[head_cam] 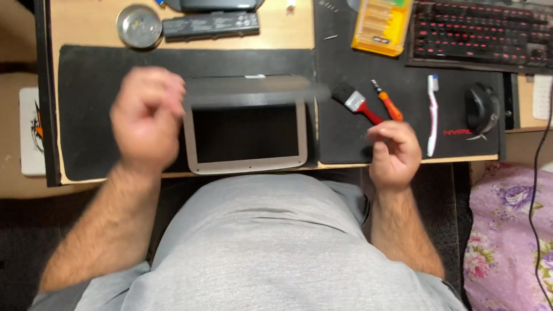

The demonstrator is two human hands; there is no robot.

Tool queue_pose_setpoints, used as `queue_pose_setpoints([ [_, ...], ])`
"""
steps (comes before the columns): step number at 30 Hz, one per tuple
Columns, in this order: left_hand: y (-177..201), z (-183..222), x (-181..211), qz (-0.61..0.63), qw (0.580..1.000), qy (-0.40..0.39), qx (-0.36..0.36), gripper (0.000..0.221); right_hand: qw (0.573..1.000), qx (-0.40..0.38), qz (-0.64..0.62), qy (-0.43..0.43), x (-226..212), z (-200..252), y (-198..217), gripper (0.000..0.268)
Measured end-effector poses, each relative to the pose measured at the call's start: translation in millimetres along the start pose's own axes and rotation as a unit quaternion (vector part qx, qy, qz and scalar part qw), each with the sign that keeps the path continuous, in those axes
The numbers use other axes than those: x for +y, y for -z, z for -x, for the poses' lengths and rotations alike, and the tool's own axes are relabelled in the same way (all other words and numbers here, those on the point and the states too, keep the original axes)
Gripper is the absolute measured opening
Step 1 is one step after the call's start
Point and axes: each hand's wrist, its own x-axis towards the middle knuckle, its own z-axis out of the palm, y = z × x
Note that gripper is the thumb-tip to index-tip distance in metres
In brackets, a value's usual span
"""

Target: Disassembling and reassembling a small laptop by removing screws and the battery pack.

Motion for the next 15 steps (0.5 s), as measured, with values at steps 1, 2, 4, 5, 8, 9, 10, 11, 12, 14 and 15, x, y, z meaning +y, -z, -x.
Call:
queue_pose_setpoints([
  [1, 1.9, 14.3, 6.6, 0.0, 1.0, 0.006, 0.002, 0.03, 1.0, -0.005, 0.0, -0.004, -11.3, 3.1, -9.7, 0.036],
  [2, 3.3, 28.7, 13.9, 0.007, 1.0, 0.017, -0.022, 0.022, 0.98, -0.036, -0.126, -0.148, -22.9, 6.6, -18.6, 0.053],
  [4, 5.3, 55.0, 22.2, 0.016, 0.999, 0.029, -0.042, 0.027, 0.924, -0.068, -0.244, -0.286, -34.5, 11.6, -32.5, 0.079],
  [5, 6.9, 66.7, 22.8, -0.024, 0.996, 0.038, -0.075, 0.031, 0.888, -0.089, -0.276, -0.356, -34.3, 12.5, -38.6, 0.069],
  [8, 7.1, 93.1, 20.6, -0.084, 0.988, 0.042, -0.119, 0.04, 0.86, -0.143, -0.283, -0.4, -35.9, 15.5, -50.8, 0.067],
  [9, 6.6, 100.4, 19.2, -0.103, 0.985, 0.033, -0.135, 0.042, 0.873, -0.171, -0.261, -0.375, -36.1, 16.3, -54.5, 0.073],
  [10, 8.2, 103.9, 19.9, -0.106, 0.985, 0.035, -0.131, 0.042, 0.872, -0.176, -0.262, -0.374, -34.2, 17.5, -57.3, 0.073],
  [11, 8.9, 106.3, 19.4, -0.126, 0.981, 0.031, -0.146, 0.042, 0.888, -0.198, -0.209, -0.359, -32.0, 18.1, -59.4, 0.075],
  [12, 8.8, 108.3, 19.1, -0.145, 0.976, 0.027, -0.161, 0.043, 0.901, -0.218, -0.156, -0.342, -29.7, 18.3, -60.8, 0.078],
  [14, 10.1, 112.1, 18.6, -0.162, 0.971, 0.023, -0.175, 0.04, 0.898, -0.234, -0.125, -0.351, -31.6, 19.9, -62.4, 0.078],
  [15, 10.8, 113.6, 18.3, -0.176, 0.965, 0.02, -0.194, 0.037, 0.894, -0.245, -0.095, -0.364, -33.0, 22.0, -63.0, 0.078],
])
